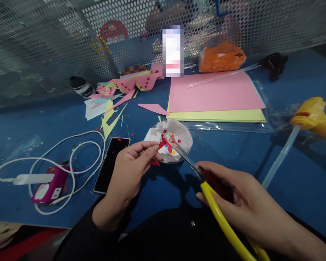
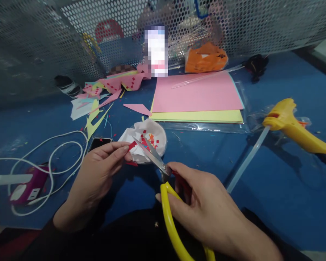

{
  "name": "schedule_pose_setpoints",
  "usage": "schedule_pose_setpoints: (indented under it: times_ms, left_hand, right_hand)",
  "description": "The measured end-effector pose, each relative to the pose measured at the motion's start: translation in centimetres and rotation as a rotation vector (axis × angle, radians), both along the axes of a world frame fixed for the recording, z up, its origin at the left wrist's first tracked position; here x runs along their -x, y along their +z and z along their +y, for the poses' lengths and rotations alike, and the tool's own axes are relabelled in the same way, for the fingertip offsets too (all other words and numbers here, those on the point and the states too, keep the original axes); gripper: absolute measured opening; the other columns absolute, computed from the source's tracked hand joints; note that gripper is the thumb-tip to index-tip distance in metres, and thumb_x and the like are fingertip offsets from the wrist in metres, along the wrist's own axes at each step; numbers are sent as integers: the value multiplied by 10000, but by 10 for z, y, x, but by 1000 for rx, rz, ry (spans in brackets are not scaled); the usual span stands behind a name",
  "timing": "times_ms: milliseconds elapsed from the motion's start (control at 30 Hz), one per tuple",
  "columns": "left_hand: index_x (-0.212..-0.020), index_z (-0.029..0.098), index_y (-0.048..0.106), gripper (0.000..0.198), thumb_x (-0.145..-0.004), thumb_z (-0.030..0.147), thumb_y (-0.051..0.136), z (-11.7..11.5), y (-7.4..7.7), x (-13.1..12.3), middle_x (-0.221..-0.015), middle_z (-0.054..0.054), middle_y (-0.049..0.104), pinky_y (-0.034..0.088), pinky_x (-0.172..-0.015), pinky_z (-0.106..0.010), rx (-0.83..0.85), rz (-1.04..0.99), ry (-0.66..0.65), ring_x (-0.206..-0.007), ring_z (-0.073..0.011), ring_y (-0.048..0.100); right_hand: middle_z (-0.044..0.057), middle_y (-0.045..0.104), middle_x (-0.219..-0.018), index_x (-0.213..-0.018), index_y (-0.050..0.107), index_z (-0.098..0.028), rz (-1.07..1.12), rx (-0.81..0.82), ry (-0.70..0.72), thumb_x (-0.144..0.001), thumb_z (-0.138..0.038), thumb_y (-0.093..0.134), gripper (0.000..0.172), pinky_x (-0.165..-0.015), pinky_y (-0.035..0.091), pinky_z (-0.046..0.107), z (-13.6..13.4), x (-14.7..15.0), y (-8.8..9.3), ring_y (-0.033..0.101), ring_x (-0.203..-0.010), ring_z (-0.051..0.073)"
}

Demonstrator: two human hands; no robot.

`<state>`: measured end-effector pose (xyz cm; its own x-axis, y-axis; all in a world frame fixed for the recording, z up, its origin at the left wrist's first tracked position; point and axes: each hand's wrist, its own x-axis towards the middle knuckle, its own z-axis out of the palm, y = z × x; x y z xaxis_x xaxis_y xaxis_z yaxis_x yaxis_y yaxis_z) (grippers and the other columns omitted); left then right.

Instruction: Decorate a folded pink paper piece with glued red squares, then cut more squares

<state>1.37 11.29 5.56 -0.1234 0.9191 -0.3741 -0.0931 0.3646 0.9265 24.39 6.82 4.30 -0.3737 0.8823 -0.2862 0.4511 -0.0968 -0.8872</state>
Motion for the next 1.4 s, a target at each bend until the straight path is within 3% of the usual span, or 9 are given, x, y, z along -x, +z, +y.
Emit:
schedule_pose_setpoints:
  times_ms: [67, 200, 300, 567, 700, 833, 967, 1400]
  left_hand:
    - [-870, 162, 792, 180, -745, 283, 838, 1, -1, 0, -634, -25, 724, 240, -387, -106, 12, 9, 2, -398, -4, 402]
    - [-877, 181, 805, 181, -733, 283, 845, 2, -2, 0, -657, -32, 730, 254, -400, -111, 26, 31, 7, -464, -40, 509]
    - [-890, 176, 806, 166, -756, 273, 821, 1, -3, 2, -652, -26, 721, 207, -375, -117, 27, 49, -13, -425, -27, 459]
    - [-816, 166, 777, 119, -751, 261, 810, 0, 0, 1, -644, -19, 705, 357, -449, -112, 62, 18, -24, -554, -73, 601]
    - [-821, 166, 777, 137, -732, 261, 816, 0, 1, 1, -667, -33, 717, 385, -468, -131, 76, 36, -21, -616, -106, 642]
    - [-834, 170, 778, 143, -733, 263, 818, 0, -1, 1, -667, -34, 720, 328, -432, -133, 70, 38, -21, -570, -94, 605]
    - [-843, 164, 779, 148, -750, 275, 813, 1, -2, 1, -634, -25, 711, 235, -394, -132, 66, 34, -29, -438, -40, 461]
    - [-838, 153, 770, 153, -746, 268, 814, 2, 0, -1, -624, -25, 708, 187, -373, -142, 51, 42, -25, -382, -20, 378]
  right_hand:
    - [15, 733, -922, -1065, 657, -245, -39, -47, 2, -893, -341, 637, 198, -683, 567, 266, -1, 1, -2, 694, -832, 196]
    - [-15, 726, -819, -1100, 673, -254, -122, -118, -10, -805, -264, 690, 296, -577, 529, 231, -2, 3, 1, 676, -691, 168]
    - [-34, 721, -771, -1091, 682, -262, -152, -117, 13, -785, -221, 681, 309, -538, 504, 215, -2, 6, 5, 659, -635, 152]
    - [-19, 733, -780, -1020, 725, -254, -82, -158, 50, -819, -219, 658, 214, -569, 521, 211, -2, 10, 3, 674, -675, 158]
    - [-15, 721, -730, -1087, 737, -274, -46, -195, 48, -826, -243, 673, 271, -593, 549, 237, -2, 9, -1, 682, -671, 176]
    - [-12, 727, -714, -1169, 733, -284, -35, -212, 45, -838, -245, 668, 339, -606, 566, 249, -1, 9, -2, 693, -675, 185]
    - [-8, 745, -753, -1139, 745, -275, -30, -221, 48, -843, -247, 661, 309, -599, 566, 241, -1, 9, 0, 693, -661, 171]
    - [-11, 748, -778, -1117, 738, -268, -28, -207, 52, -852, -240, 650, 281, -620, 564, 234, -3, 8, -2, 693, -679, 165]
